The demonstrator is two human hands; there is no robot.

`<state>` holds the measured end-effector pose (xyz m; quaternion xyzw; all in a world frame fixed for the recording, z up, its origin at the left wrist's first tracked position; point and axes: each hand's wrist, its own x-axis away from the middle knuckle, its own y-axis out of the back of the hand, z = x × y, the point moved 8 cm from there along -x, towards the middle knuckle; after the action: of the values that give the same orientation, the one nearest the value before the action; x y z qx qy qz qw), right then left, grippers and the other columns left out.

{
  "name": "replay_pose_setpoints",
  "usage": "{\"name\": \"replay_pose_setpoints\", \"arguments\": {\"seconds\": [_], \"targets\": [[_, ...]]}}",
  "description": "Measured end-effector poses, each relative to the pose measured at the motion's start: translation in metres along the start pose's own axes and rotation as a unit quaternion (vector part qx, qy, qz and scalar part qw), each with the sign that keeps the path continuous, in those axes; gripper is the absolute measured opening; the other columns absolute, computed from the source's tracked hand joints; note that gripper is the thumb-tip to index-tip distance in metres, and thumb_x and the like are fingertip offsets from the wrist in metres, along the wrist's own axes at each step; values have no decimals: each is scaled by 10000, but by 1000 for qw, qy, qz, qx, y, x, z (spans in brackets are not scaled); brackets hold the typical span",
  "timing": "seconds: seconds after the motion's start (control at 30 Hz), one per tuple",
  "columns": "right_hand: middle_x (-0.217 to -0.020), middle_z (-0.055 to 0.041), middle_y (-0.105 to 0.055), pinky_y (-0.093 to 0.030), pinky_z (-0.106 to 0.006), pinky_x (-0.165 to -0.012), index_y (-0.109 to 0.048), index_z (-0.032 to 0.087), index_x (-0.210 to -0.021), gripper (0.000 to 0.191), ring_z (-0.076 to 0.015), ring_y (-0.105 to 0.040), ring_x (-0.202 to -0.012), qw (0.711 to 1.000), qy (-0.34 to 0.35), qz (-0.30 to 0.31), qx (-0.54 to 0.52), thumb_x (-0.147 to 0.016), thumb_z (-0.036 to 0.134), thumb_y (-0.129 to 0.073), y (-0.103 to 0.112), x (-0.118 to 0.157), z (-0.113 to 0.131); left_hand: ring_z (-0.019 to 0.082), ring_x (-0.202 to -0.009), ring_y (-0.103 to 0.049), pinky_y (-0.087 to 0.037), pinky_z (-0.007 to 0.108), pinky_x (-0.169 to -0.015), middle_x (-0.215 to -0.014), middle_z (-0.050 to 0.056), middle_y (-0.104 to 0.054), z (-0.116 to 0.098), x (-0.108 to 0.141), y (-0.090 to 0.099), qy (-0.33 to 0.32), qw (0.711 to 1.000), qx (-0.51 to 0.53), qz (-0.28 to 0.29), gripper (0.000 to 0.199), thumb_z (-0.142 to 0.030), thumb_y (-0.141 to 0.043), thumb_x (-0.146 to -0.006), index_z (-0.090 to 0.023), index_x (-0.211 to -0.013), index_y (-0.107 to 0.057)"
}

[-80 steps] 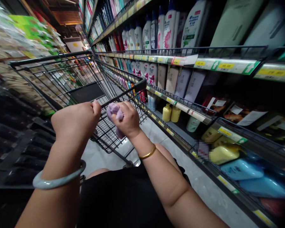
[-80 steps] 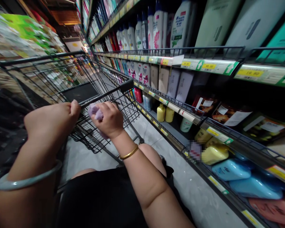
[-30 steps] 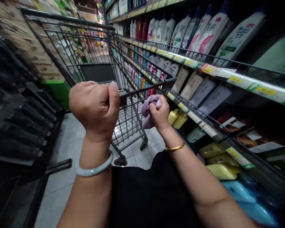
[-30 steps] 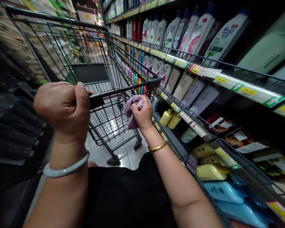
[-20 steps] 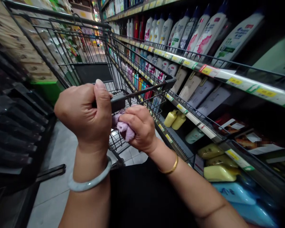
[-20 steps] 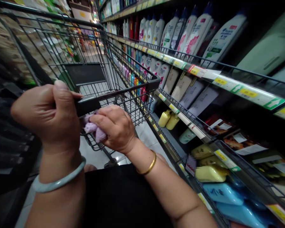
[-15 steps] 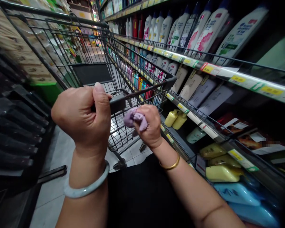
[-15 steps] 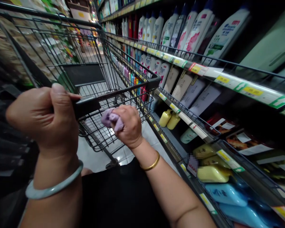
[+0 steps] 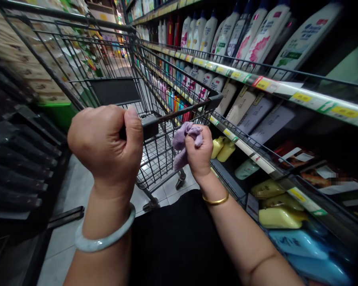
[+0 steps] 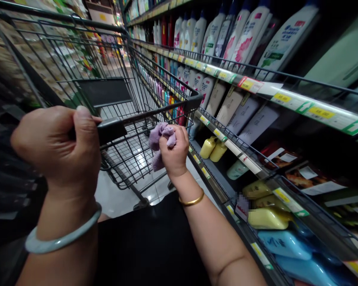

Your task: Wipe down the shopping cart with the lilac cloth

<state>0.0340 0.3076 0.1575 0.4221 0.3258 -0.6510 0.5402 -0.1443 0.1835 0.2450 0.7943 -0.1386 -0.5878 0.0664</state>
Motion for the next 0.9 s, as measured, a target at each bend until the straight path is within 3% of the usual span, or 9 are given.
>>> {"name": "replay_pose_setpoints", "arguments": {"seconds": [0.07, 0.2, 0.27, 0.43, 0.6, 0.67, 0.73, 0.83, 0.9], "targets": [[-990, -53, -681, -578, -426, -924, -634, 247, -1018, 104, -225, -658, -995, 999, 32, 13, -4, -928, 296, -615, 0, 1, 16, 248, -672, -497, -333, 442, -723, -624, 21, -393, 0, 0, -1, -3, 1000, 4, 2, 362, -402, -534, -985, -307, -637, -513], [-1062, -49, -710, -574, -435, -998, -644, 284, -1139, 218, -227, -674, -1064, 973, 177, 142, -35, -922, 282, -654, -19, 17, 62, 235, -678, -507, -352, 428, -737, -623, 13, -364, 0, 1, 0, -10, 1000, 4, -14, 365, -408, -516, -996, -289, -652, -545], [-1075, -48, -708, -570, -434, -1005, -648, 282, -1136, 214, -224, -672, -1073, 971, 170, 161, -36, -922, 283, -654, -23, 18, 55, 245, -702, -518, -366, 428, -749, -631, 17, -370, 0, 1, 0, -14, 1000, 5, -18, 346, -413, -513, -992, -286, -681, -592], [-1018, -66, -699, -575, -445, -932, -641, 243, -1041, 135, -241, -656, -1017, 998, 41, 45, 6, -922, 303, -618, -1, 2, 14, 266, -746, -537, -384, 446, -776, -663, 31, -422, 1, 2, -2, -17, 1000, 10, 2, 318, -401, -524, -988, -297, -694, -585], [-1060, -56, -725, -569, -422, -1020, -660, 262, -1141, 216, -218, -683, -1079, 969, 174, 164, -54, -926, 287, -666, -20, 19, 66, 228, -775, -554, -417, 438, -868, -692, 4, -343, 2, 2, -4, -19, 1000, 14, -8, 340, -395, -547, -983, -243, -679, -553], [-1066, -49, -725, -569, -415, -1027, -666, 268, -1136, 207, -209, -688, -1080, 961, 187, 196, -57, -930, 271, -657, -27, 24, 67, 227, -767, -555, -430, 448, -868, -689, 1, -320, 2, 2, -3, -22, 1000, 5, -14, 361, -407, -529, -990, -240, -670, -546], [-1048, -48, -717, -581, -420, -980, -662, 260, -1087, 162, -213, -684, -1050, 975, 138, 167, -40, -926, 277, -652, -25, 17, 46, 248, -775, -562, -442, 462, -852, -683, 12, -339, 1, 3, -3, -23, 1000, -5, -2, 352, -410, -517, -996, -265, -677, -556], [-991, -50, -689, -591, -411, -894, -634, 239, -1016, 101, -212, -665, -971, 998, 25, 53, -11, -929, 283, -608, -6, 3, 6, 276, -796, -581, -455, 474, -827, -689, 31, -390, 0, 3, -3, -29, 999, -21, 16, 339, -400, -502, -1007, -300, -687, -551], [-994, -56, -691, -586, -418, -906, -634, 236, -1018, 105, -218, -661, -978, 999, 13, 30, -11, -929, 287, -608, -1, 2, 6, 273, -809, -602, -466, 472, -830, -694, 29, -394, -1, 4, -4, -34, 999, -25, 18, 348, -397, -497, -1015, -292, -687, -544]]}}
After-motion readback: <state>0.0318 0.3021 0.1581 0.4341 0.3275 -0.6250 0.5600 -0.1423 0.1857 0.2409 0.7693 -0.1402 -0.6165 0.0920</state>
